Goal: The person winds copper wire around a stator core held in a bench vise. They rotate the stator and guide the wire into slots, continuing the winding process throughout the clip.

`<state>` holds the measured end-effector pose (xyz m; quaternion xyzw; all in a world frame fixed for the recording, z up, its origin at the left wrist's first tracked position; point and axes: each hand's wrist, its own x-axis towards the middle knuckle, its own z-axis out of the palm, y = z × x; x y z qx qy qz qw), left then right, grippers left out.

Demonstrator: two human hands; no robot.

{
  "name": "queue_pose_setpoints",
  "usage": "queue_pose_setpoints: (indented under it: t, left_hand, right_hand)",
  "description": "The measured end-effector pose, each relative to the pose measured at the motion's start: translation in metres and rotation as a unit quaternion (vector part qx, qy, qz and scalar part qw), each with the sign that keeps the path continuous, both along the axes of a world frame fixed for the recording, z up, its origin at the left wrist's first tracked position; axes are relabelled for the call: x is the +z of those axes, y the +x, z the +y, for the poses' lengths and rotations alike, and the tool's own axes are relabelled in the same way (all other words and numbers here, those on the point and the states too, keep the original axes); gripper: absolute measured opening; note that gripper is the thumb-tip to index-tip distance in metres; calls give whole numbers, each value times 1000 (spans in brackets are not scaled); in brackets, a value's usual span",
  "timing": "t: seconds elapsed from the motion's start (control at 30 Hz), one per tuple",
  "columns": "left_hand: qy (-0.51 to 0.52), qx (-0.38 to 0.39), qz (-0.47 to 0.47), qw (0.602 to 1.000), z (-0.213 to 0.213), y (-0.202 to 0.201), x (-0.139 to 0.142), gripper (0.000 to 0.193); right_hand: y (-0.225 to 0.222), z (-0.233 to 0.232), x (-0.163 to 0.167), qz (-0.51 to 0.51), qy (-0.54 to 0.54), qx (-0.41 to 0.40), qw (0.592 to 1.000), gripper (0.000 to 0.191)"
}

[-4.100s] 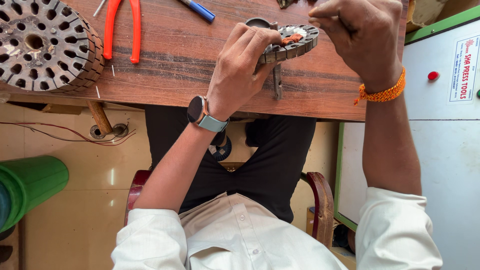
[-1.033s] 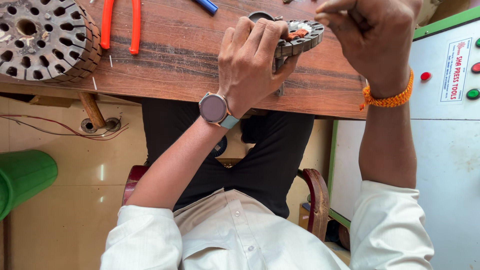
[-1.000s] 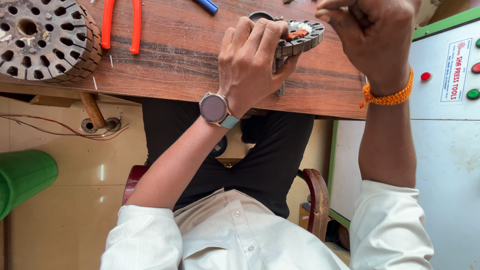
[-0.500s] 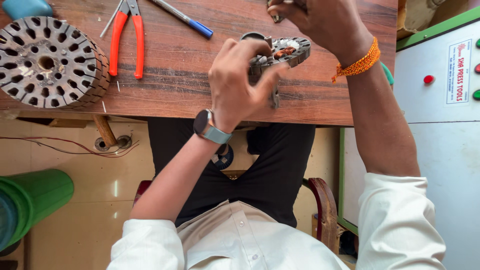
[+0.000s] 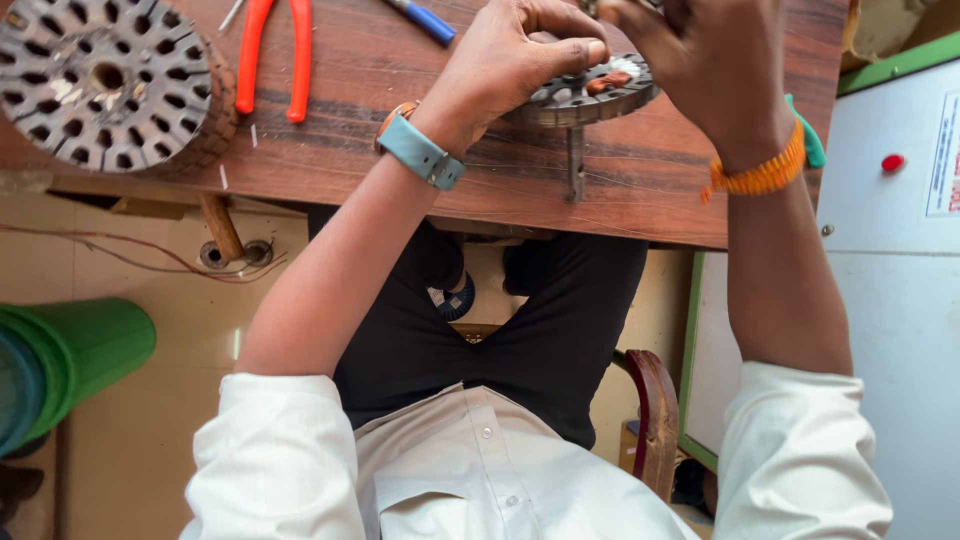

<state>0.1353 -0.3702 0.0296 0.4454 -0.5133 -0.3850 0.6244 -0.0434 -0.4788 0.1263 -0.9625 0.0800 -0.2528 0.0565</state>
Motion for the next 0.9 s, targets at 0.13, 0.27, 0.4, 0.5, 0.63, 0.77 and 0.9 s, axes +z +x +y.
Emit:
queue_pose_setpoints:
  t: [0.13,0.27,0.4,0.5,0.63,0.77,0.9]
  left_hand:
    - [-74,-41,43,995,2,8,-13,15]
    - [-109,-49,-10,993,3,11,-18,12]
    - [-141,-57,-49,987,3,18,-17,13]
    - [-129,-51,-71,988,2,18,-17,14]
    - [-116,-62,-104,986,0,20,-11,16]
    - [-81,-76,-156,981,14,27,14,20]
    - [-127,106,-267,949,51,-2,30,41]
  right_hand:
    - [-20,43,20,-2,120,-2,993,12]
    - [-31,66,19,2,266,-5,964,9]
    - [-36,83,8,9,306,-65,950,13]
    - [-38,89,3,-16,306,-75,949,11]
    - [-44,94,-11,-26,317,-107,942,12]
    - [-51,104,-37,8,280,-88,956,10]
    - [-65,108,-55,-8,254,-114,960,10]
